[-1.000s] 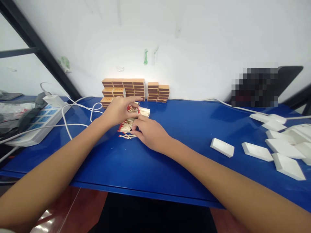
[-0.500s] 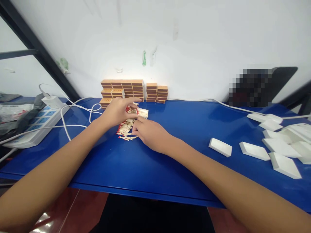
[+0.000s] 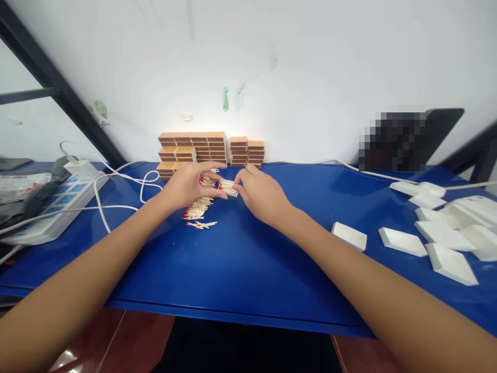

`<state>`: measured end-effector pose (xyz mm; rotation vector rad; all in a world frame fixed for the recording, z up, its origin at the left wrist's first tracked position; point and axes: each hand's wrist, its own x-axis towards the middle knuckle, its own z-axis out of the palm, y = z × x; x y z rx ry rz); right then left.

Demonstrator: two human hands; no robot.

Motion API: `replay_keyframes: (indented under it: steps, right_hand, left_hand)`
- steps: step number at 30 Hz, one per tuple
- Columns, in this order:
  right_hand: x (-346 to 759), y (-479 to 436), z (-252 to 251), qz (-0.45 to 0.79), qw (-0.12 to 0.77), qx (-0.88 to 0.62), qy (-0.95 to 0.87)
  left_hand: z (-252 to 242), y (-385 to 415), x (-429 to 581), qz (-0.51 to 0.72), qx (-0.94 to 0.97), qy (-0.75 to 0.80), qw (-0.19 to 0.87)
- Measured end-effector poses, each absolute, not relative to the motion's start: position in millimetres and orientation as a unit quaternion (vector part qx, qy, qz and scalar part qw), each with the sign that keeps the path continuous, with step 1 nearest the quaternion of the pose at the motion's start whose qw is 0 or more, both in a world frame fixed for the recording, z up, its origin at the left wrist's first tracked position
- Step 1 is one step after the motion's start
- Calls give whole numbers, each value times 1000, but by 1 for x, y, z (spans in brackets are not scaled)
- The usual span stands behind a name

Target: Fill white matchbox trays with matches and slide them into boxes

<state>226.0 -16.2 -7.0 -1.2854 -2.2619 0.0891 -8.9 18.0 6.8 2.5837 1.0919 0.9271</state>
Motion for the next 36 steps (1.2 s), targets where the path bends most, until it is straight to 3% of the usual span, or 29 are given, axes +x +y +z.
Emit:
replay_keyframes:
  steps: [7,14,24,31,36]
  right_hand:
    - [218,-28,-2,64,342,-419,-839]
    - [199,-54,-10,192,199,-356,-893]
    - [197,-59,-8,174,143,-360,-905]
    - [220,-44,18,193,199,-357,-892]
    - [237,-20,18,137,271,-429,-851]
  left_hand:
    - [7,23,-16,321,863,381,89]
    - [8,27,-20,317,863,387,74]
    - [8,26,-20,312,866,387,56]
    - [7,27,-19,281,872,399,30]
    - [5,24,-13,292,875,382,63]
